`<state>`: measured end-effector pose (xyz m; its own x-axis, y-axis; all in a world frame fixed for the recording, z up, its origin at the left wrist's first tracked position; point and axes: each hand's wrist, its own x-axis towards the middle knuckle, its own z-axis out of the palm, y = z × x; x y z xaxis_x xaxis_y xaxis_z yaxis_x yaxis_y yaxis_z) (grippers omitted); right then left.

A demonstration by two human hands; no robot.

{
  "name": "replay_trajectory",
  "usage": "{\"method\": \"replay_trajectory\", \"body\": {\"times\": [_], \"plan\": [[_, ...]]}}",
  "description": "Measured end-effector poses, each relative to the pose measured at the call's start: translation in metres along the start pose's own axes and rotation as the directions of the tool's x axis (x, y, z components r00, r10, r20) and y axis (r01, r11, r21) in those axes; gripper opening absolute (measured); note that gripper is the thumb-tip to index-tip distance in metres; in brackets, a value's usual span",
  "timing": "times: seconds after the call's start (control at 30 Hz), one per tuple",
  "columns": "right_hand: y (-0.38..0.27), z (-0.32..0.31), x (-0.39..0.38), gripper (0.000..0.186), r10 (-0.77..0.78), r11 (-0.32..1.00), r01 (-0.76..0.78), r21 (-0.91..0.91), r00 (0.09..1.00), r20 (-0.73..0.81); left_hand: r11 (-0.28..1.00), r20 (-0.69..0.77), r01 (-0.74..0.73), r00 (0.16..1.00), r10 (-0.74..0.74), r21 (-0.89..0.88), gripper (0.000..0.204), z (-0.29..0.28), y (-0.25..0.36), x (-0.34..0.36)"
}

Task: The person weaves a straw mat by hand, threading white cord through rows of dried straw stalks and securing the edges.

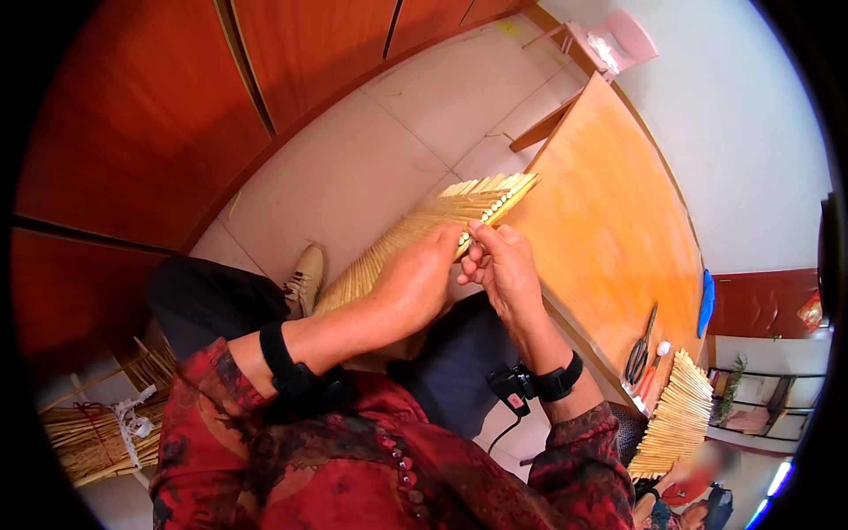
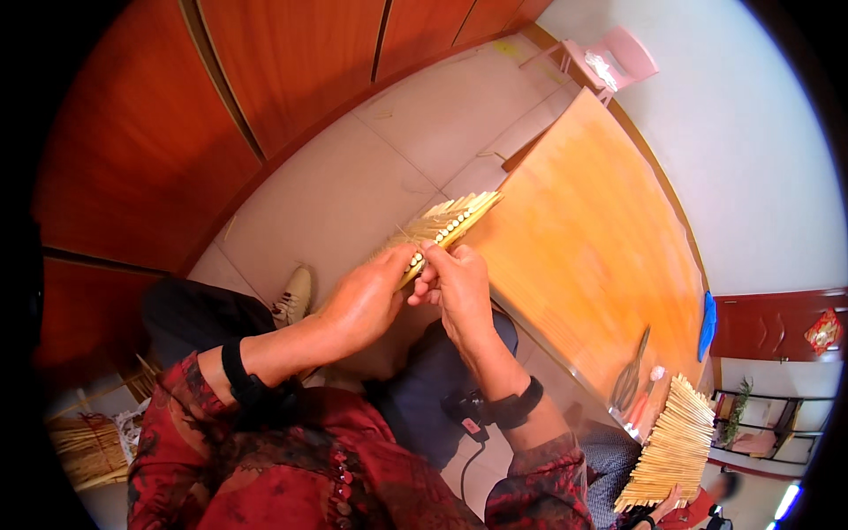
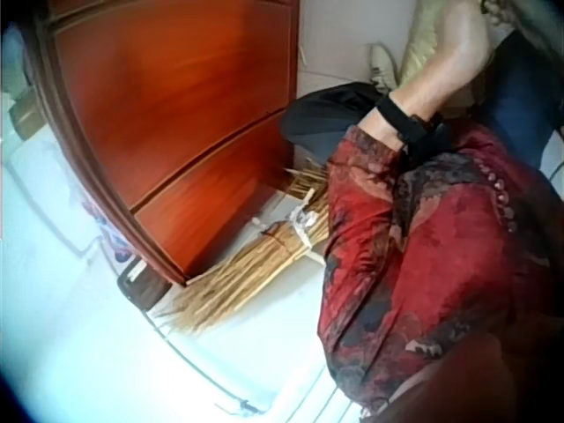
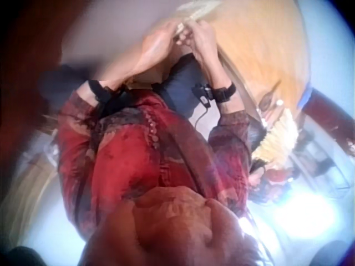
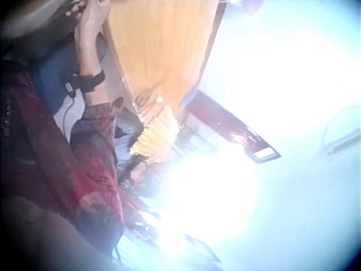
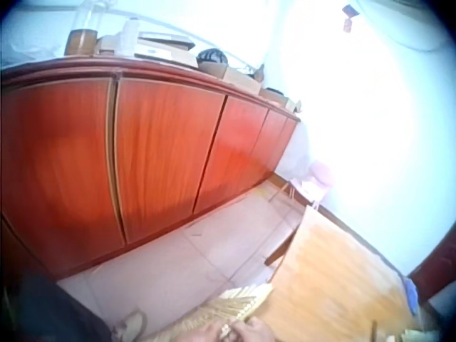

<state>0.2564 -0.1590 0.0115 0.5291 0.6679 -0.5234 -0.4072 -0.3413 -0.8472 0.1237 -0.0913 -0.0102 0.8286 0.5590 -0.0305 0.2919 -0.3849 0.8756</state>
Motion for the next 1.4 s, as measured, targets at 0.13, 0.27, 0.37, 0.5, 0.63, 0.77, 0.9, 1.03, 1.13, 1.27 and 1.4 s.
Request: {"method": "replay_trajectory", "body": {"times": [0.13, 0.27, 0.37, 0.5, 0.63, 0.77, 0.9, 1.03, 1.13, 1.27, 1.4], "plan": [[-0.012, 0.000, -0.009, 0.035, -0.006, 1.000, 0.003, 0.016, 0.983, 0.182, 0.999, -0.045, -0.023, 0.999, 0.024, 0.033, 0.040, -0.024, -0.012, 0.007], [-0.019, -0.023, -0.017, 0.035, -0.372, 0.853, 0.378, -0.359, 0.924, 0.088, 0.994, 0.086, 0.048, 0.995, -0.057, 0.095, 0.034, -0.072, 0.005, 0.021], [-0.030, -0.029, -0.034, 0.019, -0.694, 0.516, 0.572, -0.637, 0.715, 0.080, 0.979, 0.151, -0.003, 0.988, -0.029, 0.205, 0.038, -0.094, 0.008, 0.026], [-0.028, -0.035, -0.053, 0.016, -0.812, 0.275, 0.664, -0.695, 0.547, 0.202, 0.976, 0.114, 0.070, 0.989, -0.095, 0.206, 0.037, -0.117, -0.001, 0.050], [-0.006, -0.043, -0.061, 0.016, -0.724, 0.423, 0.666, -0.614, 0.656, 0.213, 0.977, 0.118, -0.044, 0.993, 0.020, 0.208, 0.040, -0.147, 0.013, 0.071], [0.020, -0.057, -0.068, 0.015, -0.725, 0.444, 0.692, -0.569, 0.651, 0.226, 0.937, 0.096, -0.044, 0.995, 0.012, 0.347, 0.042, -0.146, 0.053, 0.058], [0.039, -0.066, -0.093, 0.013, -0.650, 0.573, 0.665, -0.479, 0.725, 0.229, 0.906, 0.153, -0.224, 0.972, 0.180, 0.360, 0.041, -0.152, 0.049, 0.022], [0.033, -0.071, -0.121, 0.011, -0.539, 0.757, 0.546, -0.359, 0.832, 0.129, 0.874, 0.235, -0.239, 0.961, 0.149, 0.422, 0.040, -0.170, 0.033, -0.026], [0.021, -0.069, -0.116, 0.015, -0.548, 0.772, 0.543, -0.329, 0.832, 0.086, 0.813, 0.290, -0.360, 0.925, 0.246, 0.458, 0.033, -0.159, 0.015, -0.046], [-0.002, -0.032, -0.108, 0.016, -0.515, 0.755, 0.544, -0.366, 0.837, 0.183, 0.675, 0.441, -0.552, 0.824, 0.355, 0.489, 0.032, -0.131, -0.005, -0.068], [0.031, -0.013, -0.086, 0.017, -0.256, 0.819, 0.434, -0.375, 0.861, 0.439, 0.732, 0.536, -0.590, 0.762, 0.363, 0.342, 0.030, -0.109, -0.018, -0.085]]}}
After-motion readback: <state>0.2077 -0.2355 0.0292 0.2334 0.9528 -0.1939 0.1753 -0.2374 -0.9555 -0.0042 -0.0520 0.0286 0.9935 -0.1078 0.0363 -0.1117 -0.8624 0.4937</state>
